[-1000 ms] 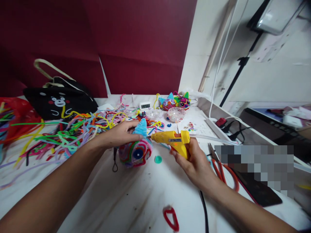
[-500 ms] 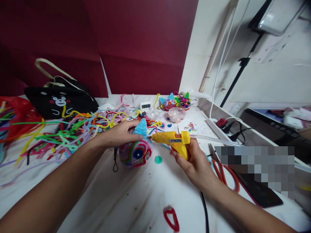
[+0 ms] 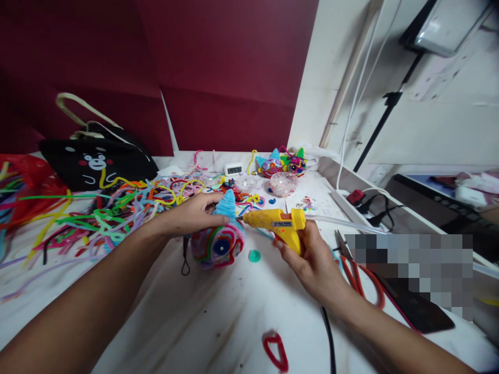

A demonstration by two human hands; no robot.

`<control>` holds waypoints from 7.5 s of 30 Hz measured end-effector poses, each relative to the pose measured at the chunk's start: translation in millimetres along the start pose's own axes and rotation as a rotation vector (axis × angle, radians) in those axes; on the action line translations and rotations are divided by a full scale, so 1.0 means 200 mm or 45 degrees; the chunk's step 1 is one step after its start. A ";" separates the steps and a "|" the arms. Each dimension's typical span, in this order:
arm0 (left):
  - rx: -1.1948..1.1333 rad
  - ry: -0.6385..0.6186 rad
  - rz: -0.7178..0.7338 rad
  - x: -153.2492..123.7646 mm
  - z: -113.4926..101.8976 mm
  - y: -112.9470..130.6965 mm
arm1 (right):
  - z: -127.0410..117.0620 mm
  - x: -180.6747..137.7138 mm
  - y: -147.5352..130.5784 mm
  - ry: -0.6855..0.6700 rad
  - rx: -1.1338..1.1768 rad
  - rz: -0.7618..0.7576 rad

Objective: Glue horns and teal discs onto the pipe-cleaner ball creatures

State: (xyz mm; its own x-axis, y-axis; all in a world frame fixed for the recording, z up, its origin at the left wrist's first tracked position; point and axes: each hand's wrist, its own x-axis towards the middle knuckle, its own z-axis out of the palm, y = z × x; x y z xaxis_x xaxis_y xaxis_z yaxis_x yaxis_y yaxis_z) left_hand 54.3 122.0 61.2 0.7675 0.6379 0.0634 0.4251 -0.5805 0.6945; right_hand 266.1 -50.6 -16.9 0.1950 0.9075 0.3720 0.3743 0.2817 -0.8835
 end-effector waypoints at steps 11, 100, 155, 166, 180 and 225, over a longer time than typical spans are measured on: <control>-0.008 -0.004 -0.007 0.00 0.00 -0.01 | 0.00 0.01 -0.01 0.008 -0.030 0.002; 0.092 -0.011 -0.004 0.01 0.01 -0.01 | 0.15 0.30 -0.02 -0.766 -1.027 0.110; -0.089 -0.084 0.043 0.00 0.01 -0.01 | 0.20 0.35 -0.12 -0.161 -0.380 -0.356; -0.039 -0.060 0.036 -0.01 0.01 0.00 | 0.20 0.35 -0.11 -0.151 -0.356 -0.363; 0.013 -0.043 0.061 -0.01 0.02 0.01 | 0.20 0.34 -0.12 -0.136 -0.369 -0.348; 0.092 -0.009 0.050 -0.01 0.02 0.02 | 0.15 0.24 -0.18 -0.050 -0.573 -0.581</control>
State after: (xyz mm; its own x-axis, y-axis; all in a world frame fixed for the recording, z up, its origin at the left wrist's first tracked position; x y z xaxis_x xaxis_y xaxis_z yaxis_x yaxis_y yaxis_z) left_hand 55.9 116.8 61.4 0.7877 0.6102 0.0845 0.4276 -0.6404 0.6380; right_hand 234.7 -7.2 25.2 -0.1043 0.7402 0.6642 0.7571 0.4922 -0.4295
